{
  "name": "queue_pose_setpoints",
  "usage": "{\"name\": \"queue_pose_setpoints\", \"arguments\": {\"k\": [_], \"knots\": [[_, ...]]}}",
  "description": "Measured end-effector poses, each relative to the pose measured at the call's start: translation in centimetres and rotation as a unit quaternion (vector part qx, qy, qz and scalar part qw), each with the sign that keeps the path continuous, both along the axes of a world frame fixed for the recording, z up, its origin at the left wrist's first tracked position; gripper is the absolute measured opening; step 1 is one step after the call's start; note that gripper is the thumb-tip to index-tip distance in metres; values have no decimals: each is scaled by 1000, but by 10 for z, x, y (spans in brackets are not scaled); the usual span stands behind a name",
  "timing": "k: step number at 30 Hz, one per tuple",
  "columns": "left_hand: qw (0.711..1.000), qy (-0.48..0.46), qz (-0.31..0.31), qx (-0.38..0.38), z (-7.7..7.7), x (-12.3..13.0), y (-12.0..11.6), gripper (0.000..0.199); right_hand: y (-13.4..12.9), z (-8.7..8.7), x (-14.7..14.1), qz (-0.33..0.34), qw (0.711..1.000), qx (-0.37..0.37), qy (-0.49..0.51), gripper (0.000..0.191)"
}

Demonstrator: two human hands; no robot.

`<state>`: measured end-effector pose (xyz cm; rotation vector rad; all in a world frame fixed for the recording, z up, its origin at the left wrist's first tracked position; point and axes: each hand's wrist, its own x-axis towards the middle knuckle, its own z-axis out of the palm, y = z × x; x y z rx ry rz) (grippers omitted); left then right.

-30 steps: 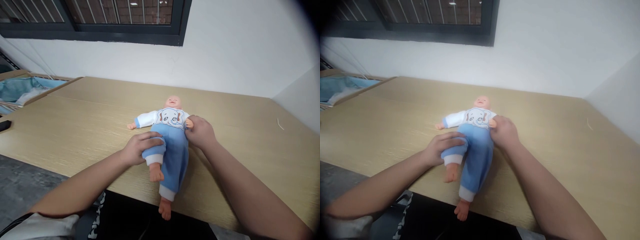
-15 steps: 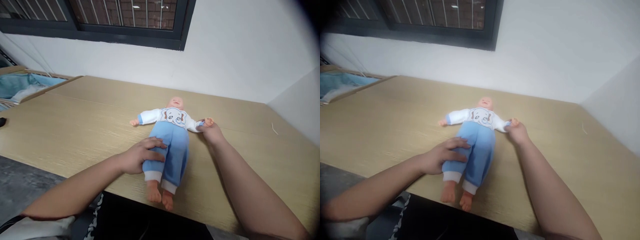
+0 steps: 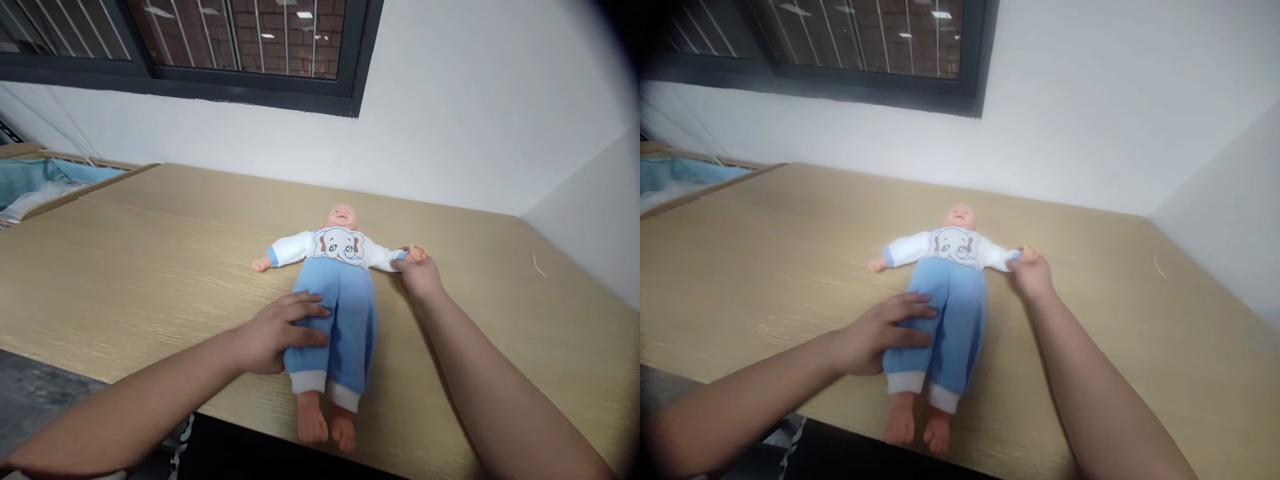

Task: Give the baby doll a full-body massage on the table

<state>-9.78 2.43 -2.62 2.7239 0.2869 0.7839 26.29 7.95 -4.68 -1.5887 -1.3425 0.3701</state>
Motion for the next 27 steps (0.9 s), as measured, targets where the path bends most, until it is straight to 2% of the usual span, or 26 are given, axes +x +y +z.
{"name": "queue_pose_setpoints", "arguments": {"k": [2,3,5,7,10,15,18,23,27], "knots": [[999,-39,-5,-36,5,0,1,40,-6,8,-16,-45,998,36,-34,33],[997,-51,-4,-55,7,0,2,42,-9,11,-26,-35,996,66,-55,39],[995,-64,9,-80,10,0,5,45,-15,15,-44,37,983,133,-117,46],[993,-71,29,-86,11,0,8,48,-18,18,-58,114,961,163,-193,44],[992,-87,54,-75,11,2,12,47,-22,19,-67,175,932,166,-272,36],[985,-128,101,-45,10,7,17,45,-28,23,-68,208,899,156,-352,32],[981,-123,137,-57,9,10,18,44,-32,25,-72,220,885,152,-381,33],[978,-115,164,-64,8,13,22,43,-38,25,-82,209,871,138,-422,33],[979,-118,147,-76,12,9,23,45,-37,26,-84,195,891,140,-384,33]]}}
